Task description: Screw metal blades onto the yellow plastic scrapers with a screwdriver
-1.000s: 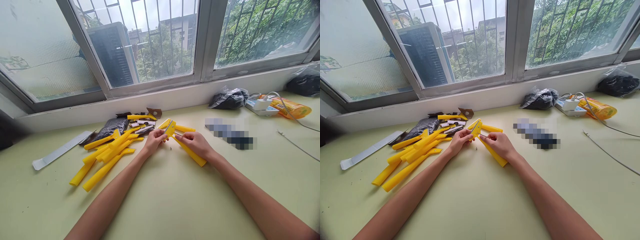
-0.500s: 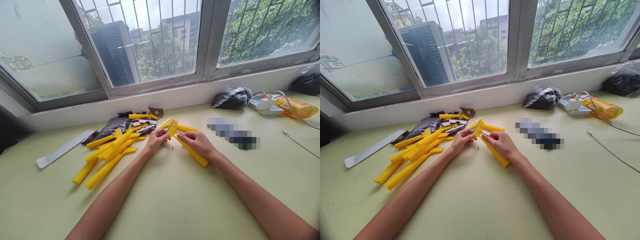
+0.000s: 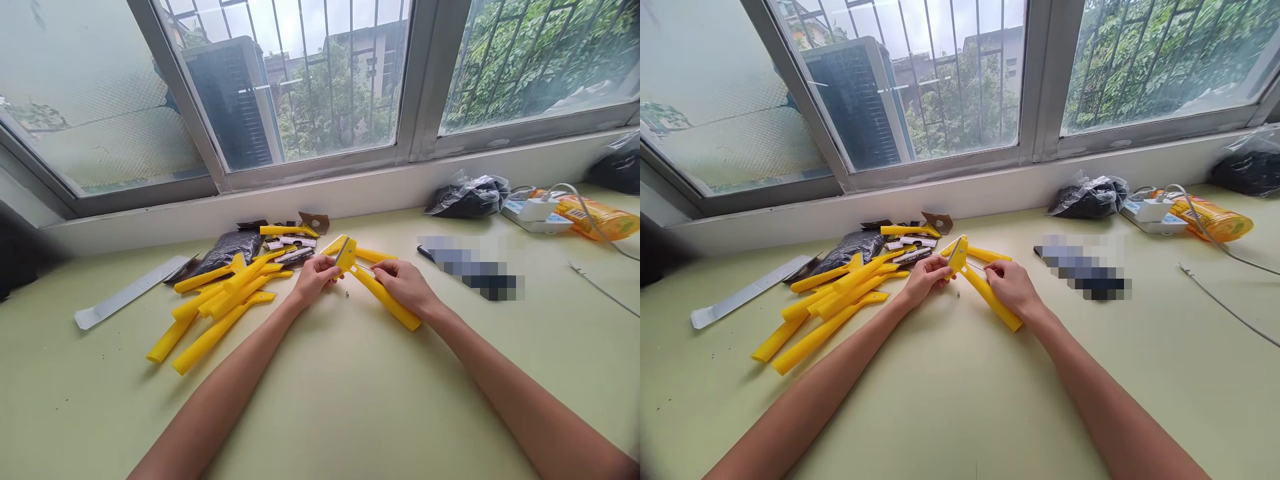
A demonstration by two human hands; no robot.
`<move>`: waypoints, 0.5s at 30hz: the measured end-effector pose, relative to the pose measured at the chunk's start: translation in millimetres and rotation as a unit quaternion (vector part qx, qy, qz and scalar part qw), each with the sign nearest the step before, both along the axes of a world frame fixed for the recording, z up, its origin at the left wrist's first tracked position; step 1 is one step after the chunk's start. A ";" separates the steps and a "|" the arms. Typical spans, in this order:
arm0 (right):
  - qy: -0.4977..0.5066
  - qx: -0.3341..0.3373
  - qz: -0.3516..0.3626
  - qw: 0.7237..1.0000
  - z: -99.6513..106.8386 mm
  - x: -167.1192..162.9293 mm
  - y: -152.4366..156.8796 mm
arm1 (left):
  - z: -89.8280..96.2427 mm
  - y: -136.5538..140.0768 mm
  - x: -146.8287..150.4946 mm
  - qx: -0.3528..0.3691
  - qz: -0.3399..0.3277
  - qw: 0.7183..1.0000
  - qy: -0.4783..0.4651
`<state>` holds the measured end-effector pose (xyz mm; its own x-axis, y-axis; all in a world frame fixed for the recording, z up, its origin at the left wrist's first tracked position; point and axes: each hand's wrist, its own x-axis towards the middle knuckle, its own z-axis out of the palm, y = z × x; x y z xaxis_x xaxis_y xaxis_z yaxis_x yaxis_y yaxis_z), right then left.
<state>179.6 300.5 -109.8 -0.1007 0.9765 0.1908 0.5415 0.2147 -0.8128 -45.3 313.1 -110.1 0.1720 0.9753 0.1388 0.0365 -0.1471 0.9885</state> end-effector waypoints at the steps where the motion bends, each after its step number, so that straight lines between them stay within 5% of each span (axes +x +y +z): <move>1: -0.004 0.000 -0.001 1.000 0.9 0.2 -1.2 | -0.2 0.0 -0.2 0.001 0.000 1.000 0.001; 9: -0.013 0.043 -0.007 0.999 3.8 -1.3 -4.8 | -3.9 4.1 -1.6 0.004 -0.007 1.000 0.008; 15: 0.048 0.155 -0.001 0.987 57.8 9.3 -46.7 | -3.1 1.7 -1.6 0.007 -0.001 1.000 0.000</move>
<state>188.9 253.8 -52.0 -0.0655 0.8697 0.4892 0.4653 0.4603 -0.7560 -46.8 314.8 -113.2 0.1737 0.9730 0.1519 0.0357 -0.1604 0.9864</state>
